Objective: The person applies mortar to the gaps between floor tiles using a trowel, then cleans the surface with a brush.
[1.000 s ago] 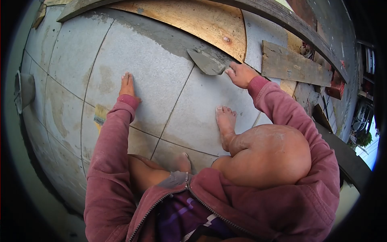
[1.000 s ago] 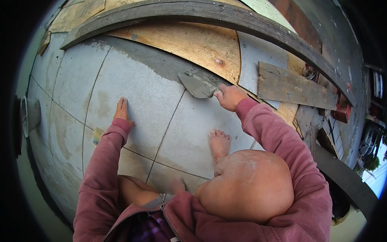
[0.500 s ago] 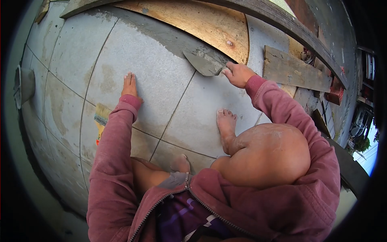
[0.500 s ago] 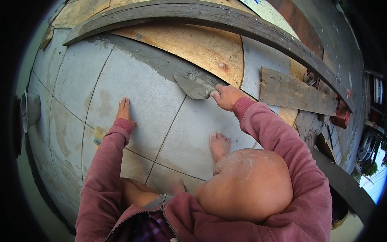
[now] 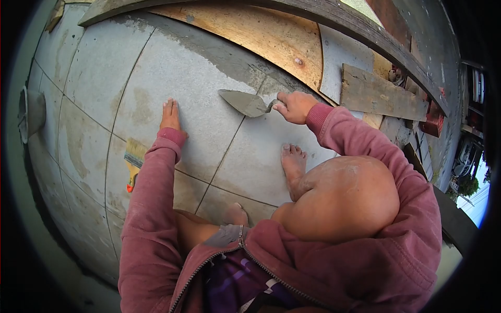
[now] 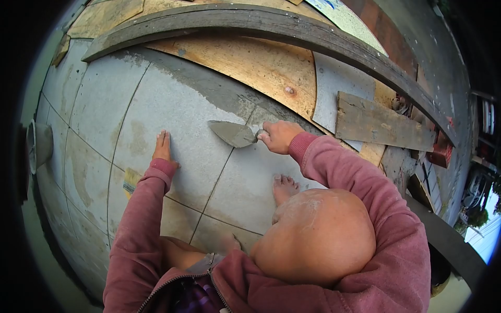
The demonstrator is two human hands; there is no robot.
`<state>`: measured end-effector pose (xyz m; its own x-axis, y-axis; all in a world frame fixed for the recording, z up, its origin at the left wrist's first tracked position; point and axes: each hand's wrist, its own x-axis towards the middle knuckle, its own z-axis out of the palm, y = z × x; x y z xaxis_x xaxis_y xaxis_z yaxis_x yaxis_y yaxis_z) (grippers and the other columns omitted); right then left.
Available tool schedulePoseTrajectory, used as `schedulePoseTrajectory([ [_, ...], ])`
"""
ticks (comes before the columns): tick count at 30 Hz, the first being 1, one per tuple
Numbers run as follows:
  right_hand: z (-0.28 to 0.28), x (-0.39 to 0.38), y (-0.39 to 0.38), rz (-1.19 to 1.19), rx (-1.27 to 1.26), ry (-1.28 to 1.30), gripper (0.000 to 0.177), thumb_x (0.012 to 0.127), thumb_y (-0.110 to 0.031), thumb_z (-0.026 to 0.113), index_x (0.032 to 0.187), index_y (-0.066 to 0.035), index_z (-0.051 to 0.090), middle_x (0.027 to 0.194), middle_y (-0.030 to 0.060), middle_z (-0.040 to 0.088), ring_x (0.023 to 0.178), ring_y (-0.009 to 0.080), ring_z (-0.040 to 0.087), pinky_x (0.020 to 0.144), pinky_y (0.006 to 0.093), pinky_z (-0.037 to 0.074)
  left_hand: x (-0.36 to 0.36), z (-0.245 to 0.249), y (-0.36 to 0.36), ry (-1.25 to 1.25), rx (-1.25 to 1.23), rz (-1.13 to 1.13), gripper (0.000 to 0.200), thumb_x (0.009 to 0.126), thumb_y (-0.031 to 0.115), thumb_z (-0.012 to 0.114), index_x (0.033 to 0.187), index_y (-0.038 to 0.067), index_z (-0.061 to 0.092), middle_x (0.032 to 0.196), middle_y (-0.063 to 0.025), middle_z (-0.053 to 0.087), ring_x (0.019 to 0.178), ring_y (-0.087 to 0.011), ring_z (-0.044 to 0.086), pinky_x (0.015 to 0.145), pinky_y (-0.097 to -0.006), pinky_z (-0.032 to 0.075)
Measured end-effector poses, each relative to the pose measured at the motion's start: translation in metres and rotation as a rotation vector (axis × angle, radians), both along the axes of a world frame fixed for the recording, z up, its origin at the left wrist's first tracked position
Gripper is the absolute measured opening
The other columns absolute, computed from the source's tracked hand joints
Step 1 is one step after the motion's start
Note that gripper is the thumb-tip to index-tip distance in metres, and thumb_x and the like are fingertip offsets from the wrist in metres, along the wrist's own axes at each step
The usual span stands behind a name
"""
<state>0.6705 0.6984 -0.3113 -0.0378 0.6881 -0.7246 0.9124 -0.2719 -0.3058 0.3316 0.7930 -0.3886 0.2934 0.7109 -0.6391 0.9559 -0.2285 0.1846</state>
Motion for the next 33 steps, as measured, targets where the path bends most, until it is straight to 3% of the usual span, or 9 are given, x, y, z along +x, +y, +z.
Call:
schedulePoseTrajectory([
  [3, -0.009, 0.019, 0.016, -0.160, 0.052, -0.037, 0.038, 0.088, -0.038, 0.042, 0.098, -0.003, 0.054, 0.091, 0.0231, 0.061, 0.091, 0.0396, 0.057, 0.080, 0.0472, 0.044, -0.003, -0.004, -0.003, 0.006, 0.038, -0.021, 0.111, 0.049, 0.007, 0.082, 0.138, 0.003, 0.017, 0.145, -0.0130, 0.015, 0.135, -0.0314, 0.014, 0.109, -0.0320, 0.022],
  [5, -0.003, 0.010, 0.017, -0.136, 0.041, -0.048, 0.038, 0.088, -0.038, 0.042, 0.097, -0.003, 0.054, 0.091, 0.0228, 0.061, 0.091, 0.0387, 0.057, 0.080, 0.0465, 0.044, -0.001, -0.002, -0.002, 0.002, 0.030, -0.019, 0.111, 0.049, 0.007, 0.082, 0.138, 0.003, 0.017, 0.145, -0.0130, 0.015, 0.135, -0.0314, 0.014, 0.109, -0.0320, 0.022],
  [7, 0.004, -0.004, 0.012, 0.061, 0.023, -0.015, 0.038, 0.087, -0.038, 0.043, 0.098, -0.003, 0.054, 0.091, 0.0230, 0.061, 0.091, 0.0375, 0.058, 0.079, 0.0457, 0.045, 0.002, -0.001, 0.000, 0.000, 0.023, -0.008, 0.111, 0.049, 0.008, 0.082, 0.138, 0.003, 0.017, 0.145, -0.0130, 0.015, 0.135, -0.0314, 0.014, 0.109, -0.0320, 0.023],
  [11, -0.011, 0.019, 0.027, -0.132, 0.046, -0.023, 0.041, 0.087, -0.039, 0.043, 0.101, -0.002, 0.055, 0.092, 0.0246, 0.060, 0.092, 0.0395, 0.057, 0.081, 0.0463, 0.044, -0.002, -0.003, -0.004, 0.023, 0.023, -0.015, 0.111, 0.049, 0.008, 0.083, 0.138, 0.003, 0.017, 0.146, -0.0127, 0.015, 0.135, -0.0313, 0.014, 0.109, -0.0318, 0.022],
  [15, -0.001, -0.001, 0.020, 0.011, -0.016, -0.016, 0.040, 0.087, -0.038, 0.043, 0.100, -0.002, 0.055, 0.092, 0.0250, 0.060, 0.092, 0.0382, 0.057, 0.081, 0.0456, 0.044, 0.000, -0.002, -0.002, 0.019, 0.009, -0.011, 0.111, 0.048, 0.008, 0.083, 0.138, 0.003, 0.018, 0.145, -0.0129, 0.015, 0.135, -0.0317, 0.014, 0.109, -0.0320, 0.022],
  [19, -0.009, 0.022, 0.029, -0.156, 0.043, -0.041, 0.041, 0.088, -0.039, 0.042, 0.102, -0.002, 0.055, 0.090, 0.0242, 0.061, 0.090, 0.0402, 0.057, 0.081, 0.0464, 0.043, -0.003, -0.006, -0.004, 0.029, 0.033, -0.032, 0.111, 0.048, 0.008, 0.083, 0.138, 0.003, 0.018, 0.145, -0.0134, 0.015, 0.135, -0.0323, 0.014, 0.109, -0.0324, 0.022],
  [23, 0.004, -0.009, 0.028, 0.060, -0.033, -0.008, 0.041, 0.088, -0.039, 0.042, 0.101, -0.002, 0.055, 0.090, 0.0231, 0.061, 0.090, 0.0386, 0.058, 0.080, 0.0459, 0.044, 0.001, -0.004, -0.004, 0.000, 0.030, -0.011, 0.109, 0.048, 0.006, 0.081, 0.138, 0.003, 0.019, 0.145, -0.0137, 0.016, 0.135, -0.0327, 0.013, 0.110, -0.0325, 0.022],
  [27, -0.001, 0.007, 0.045, -0.073, -0.007, -0.010, 0.040, 0.088, -0.038, 0.041, 0.102, -0.004, 0.055, 0.096, 0.0235, 0.060, 0.094, 0.0379, 0.056, 0.081, 0.0454, 0.043, 0.001, -0.001, -0.004, 0.003, 0.028, -0.007, 0.107, 0.050, 0.004, 0.079, 0.138, 0.003, 0.019, 0.145, -0.0136, 0.017, 0.135, -0.0324, 0.014, 0.110, -0.0323, 0.021],
  [33, -0.011, 0.011, 0.046, 0.014, 0.066, 0.021, 0.040, 0.087, -0.037, 0.042, 0.098, -0.001, 0.056, 0.091, 0.0230, 0.061, 0.090, 0.0381, 0.058, 0.081, 0.0449, 0.044, 0.002, -0.001, -0.004, 0.025, 0.031, -0.003, 0.106, 0.051, 0.003, 0.079, 0.138, 0.004, 0.019, 0.145, -0.0129, 0.017, 0.135, -0.0311, 0.015, 0.110, -0.0323, 0.022],
])
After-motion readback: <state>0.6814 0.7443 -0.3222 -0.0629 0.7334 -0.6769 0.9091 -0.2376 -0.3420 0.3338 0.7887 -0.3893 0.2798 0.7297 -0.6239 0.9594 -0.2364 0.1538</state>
